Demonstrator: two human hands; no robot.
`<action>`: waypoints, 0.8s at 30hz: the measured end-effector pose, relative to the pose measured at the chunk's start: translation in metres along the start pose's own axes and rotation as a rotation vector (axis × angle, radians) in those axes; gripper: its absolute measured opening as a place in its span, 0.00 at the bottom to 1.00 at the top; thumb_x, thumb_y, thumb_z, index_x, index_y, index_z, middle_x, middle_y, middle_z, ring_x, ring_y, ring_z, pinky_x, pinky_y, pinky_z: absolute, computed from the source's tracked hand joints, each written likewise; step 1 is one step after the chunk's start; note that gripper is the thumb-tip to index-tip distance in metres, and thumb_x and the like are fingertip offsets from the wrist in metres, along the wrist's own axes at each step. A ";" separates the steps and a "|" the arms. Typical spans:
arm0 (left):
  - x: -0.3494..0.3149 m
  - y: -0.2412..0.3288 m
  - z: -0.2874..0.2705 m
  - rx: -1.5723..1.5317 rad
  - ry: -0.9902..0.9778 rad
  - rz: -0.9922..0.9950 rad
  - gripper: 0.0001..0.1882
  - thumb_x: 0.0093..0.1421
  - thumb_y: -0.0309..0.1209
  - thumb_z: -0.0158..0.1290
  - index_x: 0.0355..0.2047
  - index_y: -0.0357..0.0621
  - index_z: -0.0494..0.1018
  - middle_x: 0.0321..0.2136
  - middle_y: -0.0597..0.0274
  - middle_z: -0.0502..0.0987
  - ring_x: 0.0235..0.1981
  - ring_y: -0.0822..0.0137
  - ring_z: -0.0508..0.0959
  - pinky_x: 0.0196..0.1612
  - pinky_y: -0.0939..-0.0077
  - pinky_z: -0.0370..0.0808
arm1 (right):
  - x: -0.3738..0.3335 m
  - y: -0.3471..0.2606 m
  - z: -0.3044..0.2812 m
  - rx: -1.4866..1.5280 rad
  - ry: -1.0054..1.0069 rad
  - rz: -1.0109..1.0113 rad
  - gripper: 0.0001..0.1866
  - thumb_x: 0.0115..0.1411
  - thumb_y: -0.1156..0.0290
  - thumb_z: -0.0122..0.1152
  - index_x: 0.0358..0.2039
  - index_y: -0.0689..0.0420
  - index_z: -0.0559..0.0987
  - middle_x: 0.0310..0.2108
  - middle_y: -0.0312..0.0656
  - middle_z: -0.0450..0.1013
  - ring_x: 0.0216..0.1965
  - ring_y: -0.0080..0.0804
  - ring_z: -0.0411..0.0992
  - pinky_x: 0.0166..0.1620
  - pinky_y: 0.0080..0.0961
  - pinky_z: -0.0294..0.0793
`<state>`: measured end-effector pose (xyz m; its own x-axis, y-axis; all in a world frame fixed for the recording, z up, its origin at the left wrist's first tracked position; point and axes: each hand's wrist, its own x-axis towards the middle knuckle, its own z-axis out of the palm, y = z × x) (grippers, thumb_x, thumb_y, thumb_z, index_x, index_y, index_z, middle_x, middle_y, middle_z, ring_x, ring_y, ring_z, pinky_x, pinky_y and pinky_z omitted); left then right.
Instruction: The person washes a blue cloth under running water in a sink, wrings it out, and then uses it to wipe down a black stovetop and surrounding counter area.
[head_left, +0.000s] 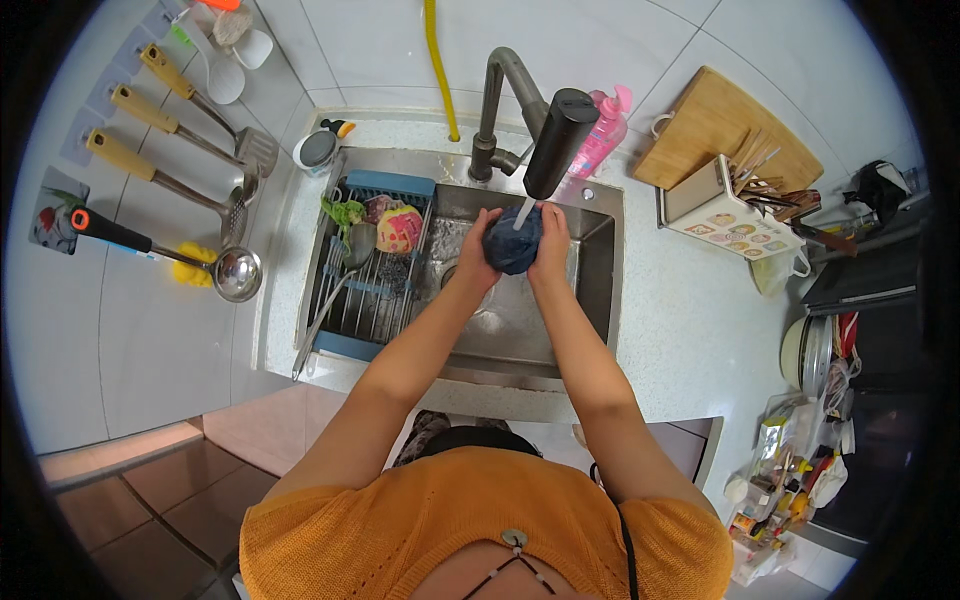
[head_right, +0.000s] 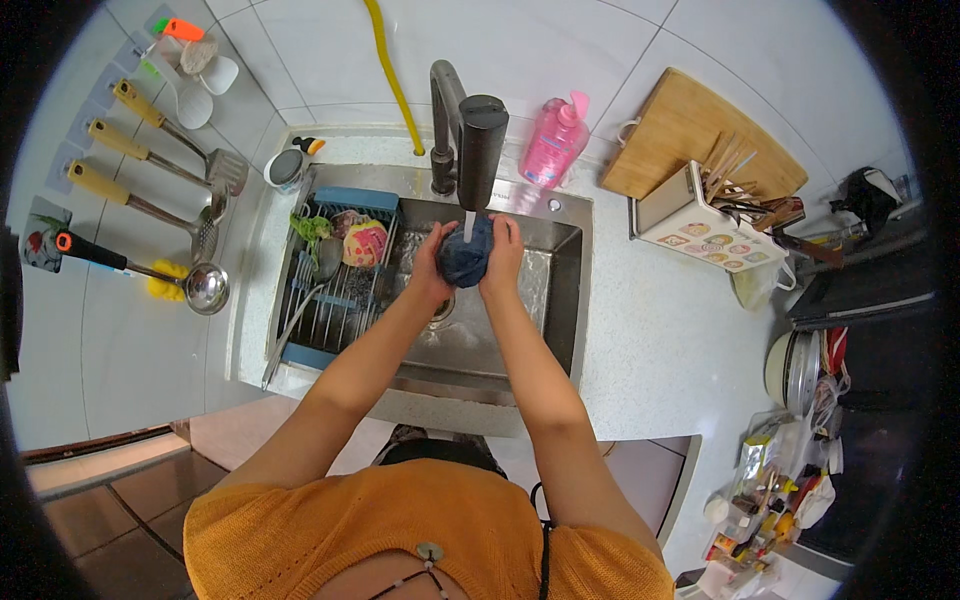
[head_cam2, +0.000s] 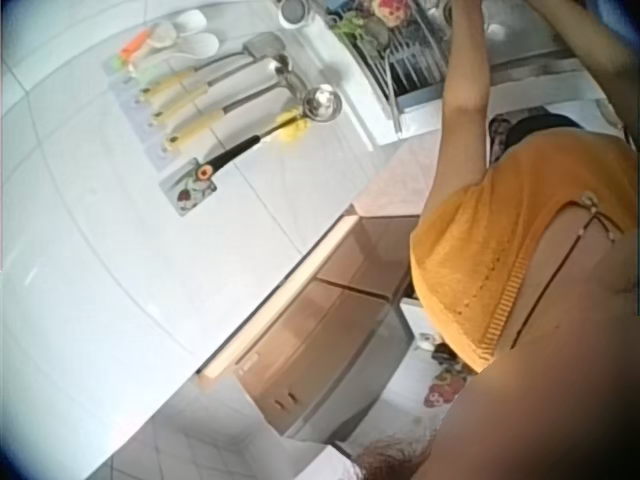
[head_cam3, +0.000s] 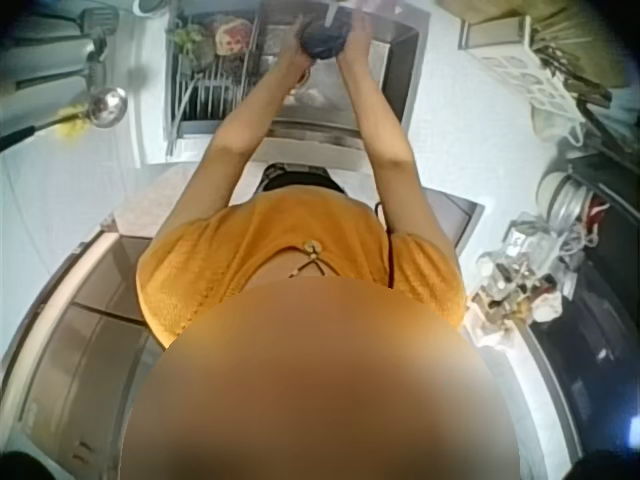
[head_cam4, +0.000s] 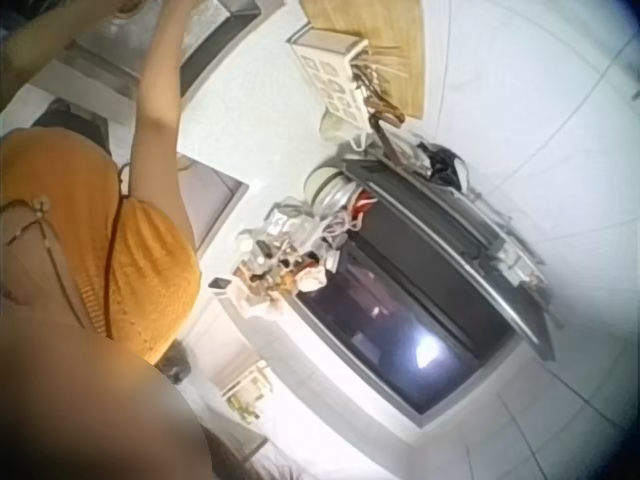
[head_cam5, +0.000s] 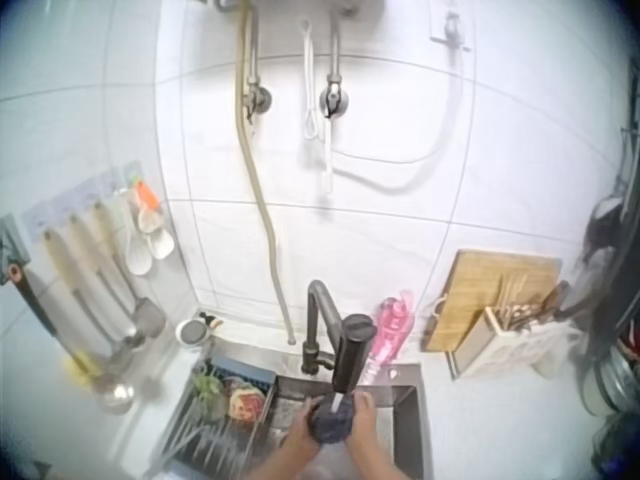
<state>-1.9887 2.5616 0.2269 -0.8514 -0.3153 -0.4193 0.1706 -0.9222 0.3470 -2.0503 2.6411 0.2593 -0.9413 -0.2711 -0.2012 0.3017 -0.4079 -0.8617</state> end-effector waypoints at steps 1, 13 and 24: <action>-0.002 0.000 0.008 0.032 0.034 0.028 0.19 0.59 0.48 0.44 0.41 0.49 0.68 0.36 0.62 0.74 0.37 0.64 0.75 0.39 0.69 0.73 | -0.009 -0.004 0.001 -0.124 -0.011 -0.124 0.14 0.59 0.59 0.49 0.36 0.58 0.71 0.35 0.40 0.69 0.37 0.30 0.67 0.43 0.25 0.65; 0.007 -0.005 0.019 0.518 0.186 0.235 0.15 0.60 0.41 0.45 0.30 0.40 0.70 0.25 0.62 0.71 0.23 0.69 0.68 0.28 0.73 0.67 | -0.027 0.014 0.003 -0.781 -0.089 -0.737 0.10 0.56 0.67 0.50 0.31 0.62 0.71 0.33 0.50 0.68 0.38 0.47 0.66 0.41 0.35 0.64; -0.013 -0.010 0.027 0.621 0.255 0.338 0.14 0.61 0.39 0.44 0.35 0.40 0.70 0.26 0.67 0.68 0.27 0.74 0.67 0.34 0.80 0.65 | 0.022 0.018 0.002 -0.626 0.167 -0.219 0.18 0.59 0.59 0.49 0.29 0.64 0.74 0.21 0.44 0.70 0.24 0.33 0.67 0.31 0.29 0.66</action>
<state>-1.9928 2.5813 0.2518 -0.6482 -0.6704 -0.3611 0.0270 -0.4942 0.8689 -2.0647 2.6258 0.2401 -0.9966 -0.0810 -0.0171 0.0042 0.1568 -0.9876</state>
